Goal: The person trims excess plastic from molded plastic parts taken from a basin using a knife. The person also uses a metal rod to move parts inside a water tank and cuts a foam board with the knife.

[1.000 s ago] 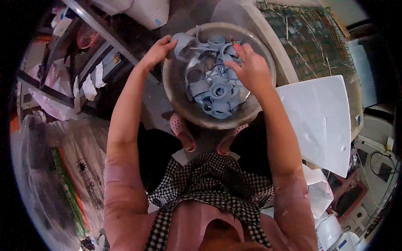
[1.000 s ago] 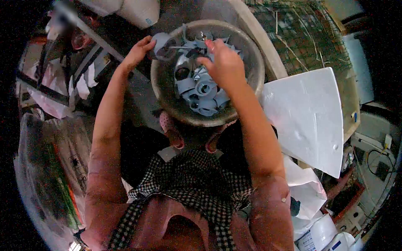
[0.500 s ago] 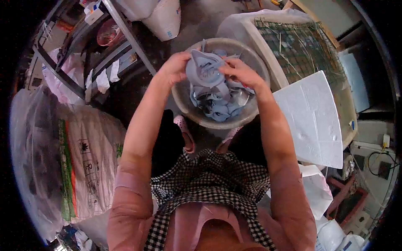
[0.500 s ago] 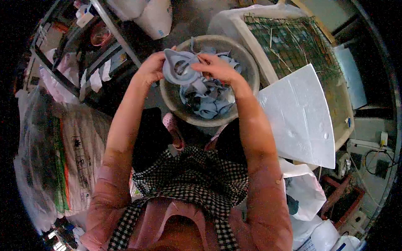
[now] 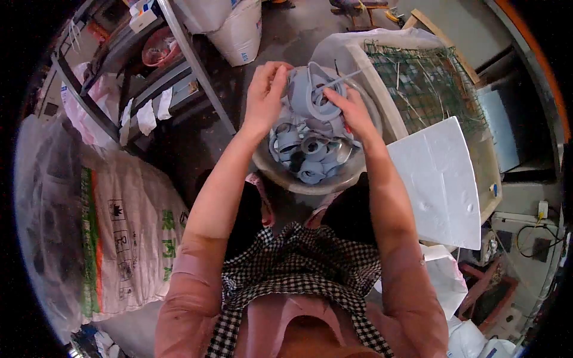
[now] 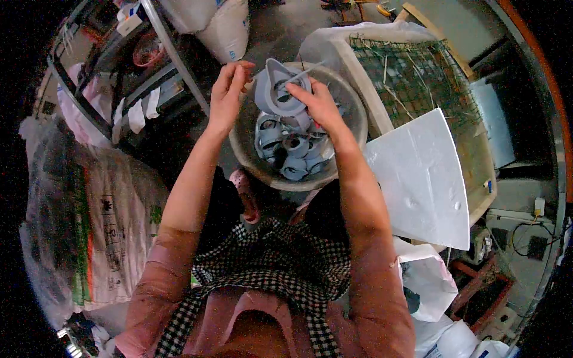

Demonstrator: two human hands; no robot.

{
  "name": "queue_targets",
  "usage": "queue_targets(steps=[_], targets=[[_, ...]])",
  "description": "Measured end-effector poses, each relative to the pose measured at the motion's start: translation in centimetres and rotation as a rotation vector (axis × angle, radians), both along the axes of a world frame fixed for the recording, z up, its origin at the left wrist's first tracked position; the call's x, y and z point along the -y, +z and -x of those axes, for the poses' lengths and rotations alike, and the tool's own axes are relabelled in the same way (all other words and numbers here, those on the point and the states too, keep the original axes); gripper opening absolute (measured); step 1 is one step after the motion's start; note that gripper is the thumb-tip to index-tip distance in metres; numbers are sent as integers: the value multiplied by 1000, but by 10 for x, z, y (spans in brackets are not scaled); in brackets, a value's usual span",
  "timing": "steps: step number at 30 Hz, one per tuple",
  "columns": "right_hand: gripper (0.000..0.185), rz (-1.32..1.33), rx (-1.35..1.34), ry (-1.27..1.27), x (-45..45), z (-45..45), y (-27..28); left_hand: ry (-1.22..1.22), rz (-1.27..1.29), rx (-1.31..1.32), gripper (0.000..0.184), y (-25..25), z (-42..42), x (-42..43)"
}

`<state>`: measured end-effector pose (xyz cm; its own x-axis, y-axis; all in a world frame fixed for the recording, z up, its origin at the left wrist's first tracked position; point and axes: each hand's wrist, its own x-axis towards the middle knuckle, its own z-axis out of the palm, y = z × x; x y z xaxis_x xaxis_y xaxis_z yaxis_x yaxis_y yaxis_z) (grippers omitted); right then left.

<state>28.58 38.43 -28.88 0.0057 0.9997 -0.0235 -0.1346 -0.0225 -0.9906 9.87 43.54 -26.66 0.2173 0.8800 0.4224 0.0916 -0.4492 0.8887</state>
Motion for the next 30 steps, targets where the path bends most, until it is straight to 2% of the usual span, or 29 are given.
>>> queue_targets(steps=[3, 7, 11, 13, 14, 16, 20, 22, 23, 26, 28, 30], targets=[[37, -11, 56, -15, 0, 2, -2, 7, -121, -31, 19, 9, -5, 5], [33, -17, 145, 35, 2, 4, -1, -60, -129, -180, 18, 23, -3, 10], [36, 47, 167, 56, 2, 2, 1, -145, -109, -159, 18, 14, -1, 3], [34, 80, 23, 117, 1, 0, -5, -182, 229, 58, 19, 16, 0, 2], [34, 79, 25, 117, 1, 1, -9, -182, 227, 60, 19, 18, 2, 1], [32, 106, -232, 123, 2, 3, -14, -228, 439, 400, 20, 22, 7, -1], [31, 199, -267, 8, 5, 6, -9, -286, 410, 417, 21, 19, 14, -3], [33, 158, -296, 169, 1, 3, -12, -348, 393, 437, 20, 14, 17, -6], [33, 158, -295, 169, 1, 4, -12, -347, 393, 438, 20, 13, 19, -8], [32, 147, -315, 111, 0, 6, -15, -208, 421, 300, 20, 5, 18, -16], [32, 171, -286, 143, -2, 2, -19, 273, 130, -43, 25, -14, 12, -21], [32, 135, -220, 142, -2, 2, -15, 197, 141, 6, 25, -14, 15, -22]])
